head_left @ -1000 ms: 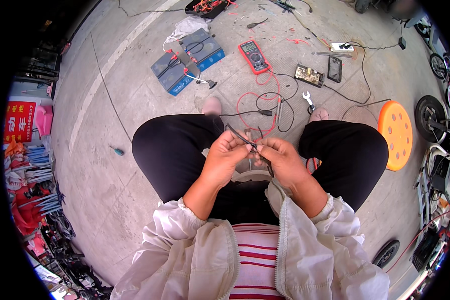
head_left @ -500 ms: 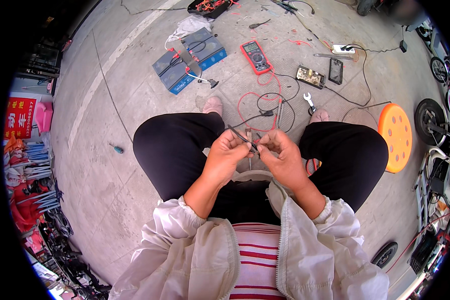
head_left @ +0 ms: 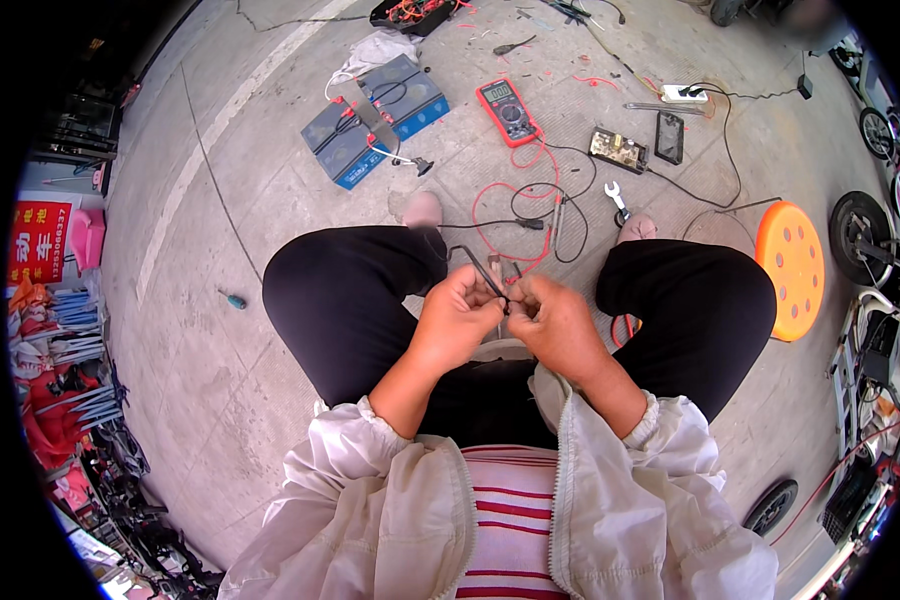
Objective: The person sits on a low stool and works on a black electrical cable, stripping and twisting the wire ends by hand. They repeatedly adjust the cable and appear to be preparing or repairing the connection.
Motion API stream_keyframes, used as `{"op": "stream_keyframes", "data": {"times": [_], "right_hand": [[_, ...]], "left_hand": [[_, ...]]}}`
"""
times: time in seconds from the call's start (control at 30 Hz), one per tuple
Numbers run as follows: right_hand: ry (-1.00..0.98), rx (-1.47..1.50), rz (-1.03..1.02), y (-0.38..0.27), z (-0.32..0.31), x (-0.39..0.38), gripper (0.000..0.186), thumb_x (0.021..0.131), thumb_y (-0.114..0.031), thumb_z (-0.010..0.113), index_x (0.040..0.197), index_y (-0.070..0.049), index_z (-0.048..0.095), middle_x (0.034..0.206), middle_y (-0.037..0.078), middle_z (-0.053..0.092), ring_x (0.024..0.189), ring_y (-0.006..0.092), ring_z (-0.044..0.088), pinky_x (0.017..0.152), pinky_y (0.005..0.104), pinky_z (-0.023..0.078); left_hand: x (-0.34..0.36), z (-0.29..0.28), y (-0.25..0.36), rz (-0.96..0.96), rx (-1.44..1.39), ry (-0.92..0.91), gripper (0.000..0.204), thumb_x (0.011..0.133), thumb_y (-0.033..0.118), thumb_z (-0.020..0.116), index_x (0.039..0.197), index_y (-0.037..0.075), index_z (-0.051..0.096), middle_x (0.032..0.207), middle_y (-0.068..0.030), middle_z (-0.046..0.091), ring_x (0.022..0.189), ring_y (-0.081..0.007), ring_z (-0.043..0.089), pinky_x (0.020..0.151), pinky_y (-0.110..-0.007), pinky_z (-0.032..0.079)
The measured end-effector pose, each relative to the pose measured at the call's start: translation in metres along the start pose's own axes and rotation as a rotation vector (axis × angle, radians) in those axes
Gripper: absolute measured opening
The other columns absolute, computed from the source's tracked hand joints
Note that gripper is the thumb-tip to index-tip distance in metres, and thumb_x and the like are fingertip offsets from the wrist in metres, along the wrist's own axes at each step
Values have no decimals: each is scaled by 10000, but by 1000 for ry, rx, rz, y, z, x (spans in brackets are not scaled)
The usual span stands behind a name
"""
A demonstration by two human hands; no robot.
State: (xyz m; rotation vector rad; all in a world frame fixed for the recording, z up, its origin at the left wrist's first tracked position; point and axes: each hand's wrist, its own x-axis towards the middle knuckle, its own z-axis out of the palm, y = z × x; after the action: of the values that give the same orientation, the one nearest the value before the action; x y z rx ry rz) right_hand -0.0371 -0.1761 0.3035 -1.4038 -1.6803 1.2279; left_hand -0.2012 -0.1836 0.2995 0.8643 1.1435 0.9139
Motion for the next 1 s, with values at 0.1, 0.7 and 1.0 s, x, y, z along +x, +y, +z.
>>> {"op": "stream_keyframes", "data": {"times": [0.1,0.7,1.0], "right_hand": [[-195,401,238,17,-3,4,101,806,-74,638,844,19,628,734,54,638,641,135,584,596,294,463],[-160,327,172,4,-8,0,179,880,-51,638,1033,41,642,914,38,682,825,83,616,728,244,505],[-126,522,230,9,1,-1,72,848,-13,629,916,12,626,805,11,629,726,48,573,621,226,470]], "left_hand": [[1,-6,1,-42,-45,-45,156,863,-79,584,983,18,561,906,-38,629,832,-99,619,764,-264,537],[-2,-11,10,-96,-175,-48,124,900,-26,577,1015,20,563,947,-60,645,870,-126,644,761,-273,546],[-1,-9,12,-31,-199,-50,132,909,-6,589,1014,63,552,923,-23,604,852,-126,627,796,-301,537]]}}
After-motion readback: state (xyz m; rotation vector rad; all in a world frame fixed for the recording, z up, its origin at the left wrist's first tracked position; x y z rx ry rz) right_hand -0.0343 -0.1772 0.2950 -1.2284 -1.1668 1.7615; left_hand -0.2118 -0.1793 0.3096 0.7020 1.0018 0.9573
